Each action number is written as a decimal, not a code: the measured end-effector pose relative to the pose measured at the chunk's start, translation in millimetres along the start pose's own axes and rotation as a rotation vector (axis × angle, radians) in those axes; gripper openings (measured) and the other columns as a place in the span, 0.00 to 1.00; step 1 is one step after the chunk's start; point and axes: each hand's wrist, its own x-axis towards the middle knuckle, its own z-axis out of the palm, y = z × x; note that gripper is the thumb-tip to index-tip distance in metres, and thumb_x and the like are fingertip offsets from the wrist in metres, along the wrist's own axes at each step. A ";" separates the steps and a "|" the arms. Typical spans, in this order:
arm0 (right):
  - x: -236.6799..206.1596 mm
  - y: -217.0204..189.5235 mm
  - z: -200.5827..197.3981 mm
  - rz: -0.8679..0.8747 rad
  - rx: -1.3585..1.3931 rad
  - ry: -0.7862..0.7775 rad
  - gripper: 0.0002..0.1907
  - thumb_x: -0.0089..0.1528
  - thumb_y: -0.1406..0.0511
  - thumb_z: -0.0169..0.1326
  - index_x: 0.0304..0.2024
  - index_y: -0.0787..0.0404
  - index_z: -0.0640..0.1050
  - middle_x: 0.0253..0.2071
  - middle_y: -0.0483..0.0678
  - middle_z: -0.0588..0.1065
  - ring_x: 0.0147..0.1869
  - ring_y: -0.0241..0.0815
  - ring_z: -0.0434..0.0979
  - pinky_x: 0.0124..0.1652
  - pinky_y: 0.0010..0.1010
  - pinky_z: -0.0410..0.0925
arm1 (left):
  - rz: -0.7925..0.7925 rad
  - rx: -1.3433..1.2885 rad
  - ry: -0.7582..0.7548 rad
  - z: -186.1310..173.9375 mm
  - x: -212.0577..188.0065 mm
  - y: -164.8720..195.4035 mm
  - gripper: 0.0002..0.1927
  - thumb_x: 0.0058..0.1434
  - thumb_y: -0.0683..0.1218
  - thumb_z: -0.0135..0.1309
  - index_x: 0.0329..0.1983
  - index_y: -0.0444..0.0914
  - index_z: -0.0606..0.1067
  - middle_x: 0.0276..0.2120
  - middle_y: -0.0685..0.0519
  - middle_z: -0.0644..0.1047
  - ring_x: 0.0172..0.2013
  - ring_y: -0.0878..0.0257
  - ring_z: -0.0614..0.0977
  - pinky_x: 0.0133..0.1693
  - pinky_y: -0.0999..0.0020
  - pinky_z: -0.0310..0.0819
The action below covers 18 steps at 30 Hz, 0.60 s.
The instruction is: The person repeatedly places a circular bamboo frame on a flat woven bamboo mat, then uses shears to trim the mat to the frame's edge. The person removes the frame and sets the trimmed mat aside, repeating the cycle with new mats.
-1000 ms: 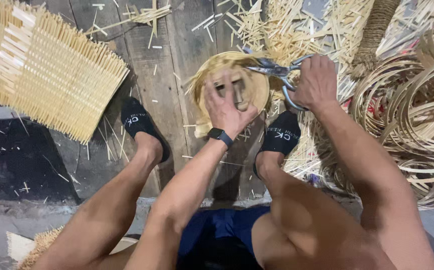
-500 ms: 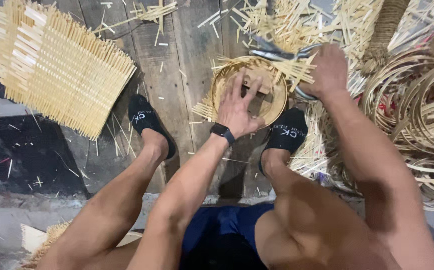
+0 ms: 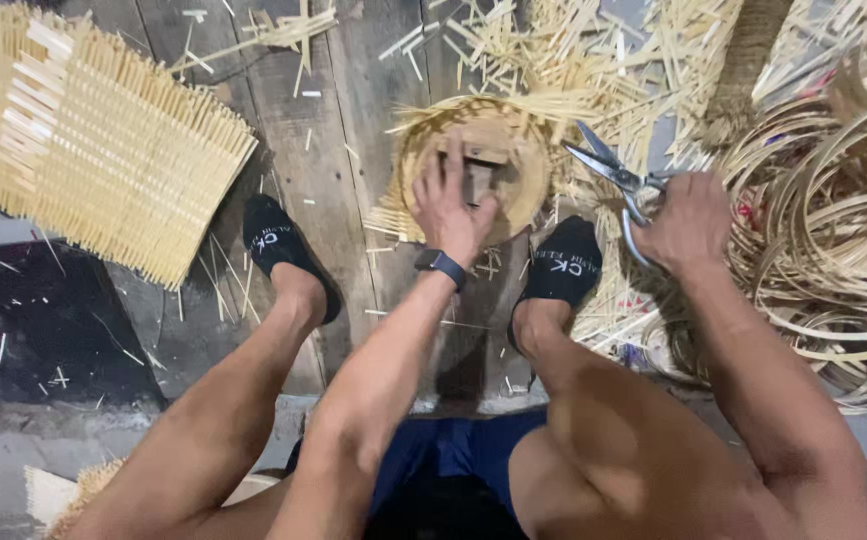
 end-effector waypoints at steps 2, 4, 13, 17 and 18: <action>4.0 -2.7 -10.8 0.014 0.044 -0.159 0.50 0.62 0.30 0.46 0.47 0.74 0.76 0.42 0.60 0.71 0.50 0.54 0.70 0.53 0.42 0.64 | 0.001 0.031 0.000 -1.6 6.7 -5.3 0.53 0.49 0.52 0.61 0.79 0.56 0.51 0.70 0.38 0.62 0.64 0.36 0.65 0.64 0.37 0.59; 12.6 -13.6 -21.7 0.008 0.097 -0.186 0.49 0.62 0.31 0.47 0.47 0.74 0.76 0.41 0.60 0.71 0.48 0.54 0.70 0.50 0.43 0.65 | -0.003 0.070 -0.049 -1.5 8.3 -7.0 0.52 0.51 0.52 0.60 0.79 0.56 0.51 0.71 0.38 0.62 0.63 0.37 0.66 0.63 0.38 0.61; 73.5 -49.4 -38.0 -0.065 0.053 -0.182 0.26 0.64 0.46 0.53 0.37 0.64 0.76 0.35 0.53 0.70 0.40 0.46 0.67 0.41 0.39 0.67 | 0.213 0.052 -0.321 -20.0 6.9 -6.6 0.54 0.48 0.46 0.64 0.78 0.57 0.54 0.73 0.39 0.59 0.64 0.36 0.64 0.60 0.40 0.62; 78.5 -29.9 -47.3 -0.076 0.105 -0.299 0.35 0.66 0.38 0.50 0.39 0.66 0.76 0.33 0.56 0.70 0.38 0.47 0.67 0.35 0.42 0.68 | 0.298 0.122 -0.403 -28.3 20.3 -8.4 0.57 0.41 0.45 0.67 0.75 0.58 0.56 0.72 0.43 0.60 0.63 0.43 0.68 0.60 0.43 0.59; 80.6 -31.5 -47.5 -0.090 0.074 -0.263 0.40 0.65 0.35 0.50 0.38 0.68 0.76 0.32 0.57 0.69 0.38 0.47 0.66 0.34 0.42 0.68 | 0.311 0.110 -0.411 -29.0 23.5 -7.9 0.56 0.42 0.46 0.68 0.75 0.58 0.56 0.72 0.42 0.60 0.62 0.43 0.68 0.59 0.43 0.58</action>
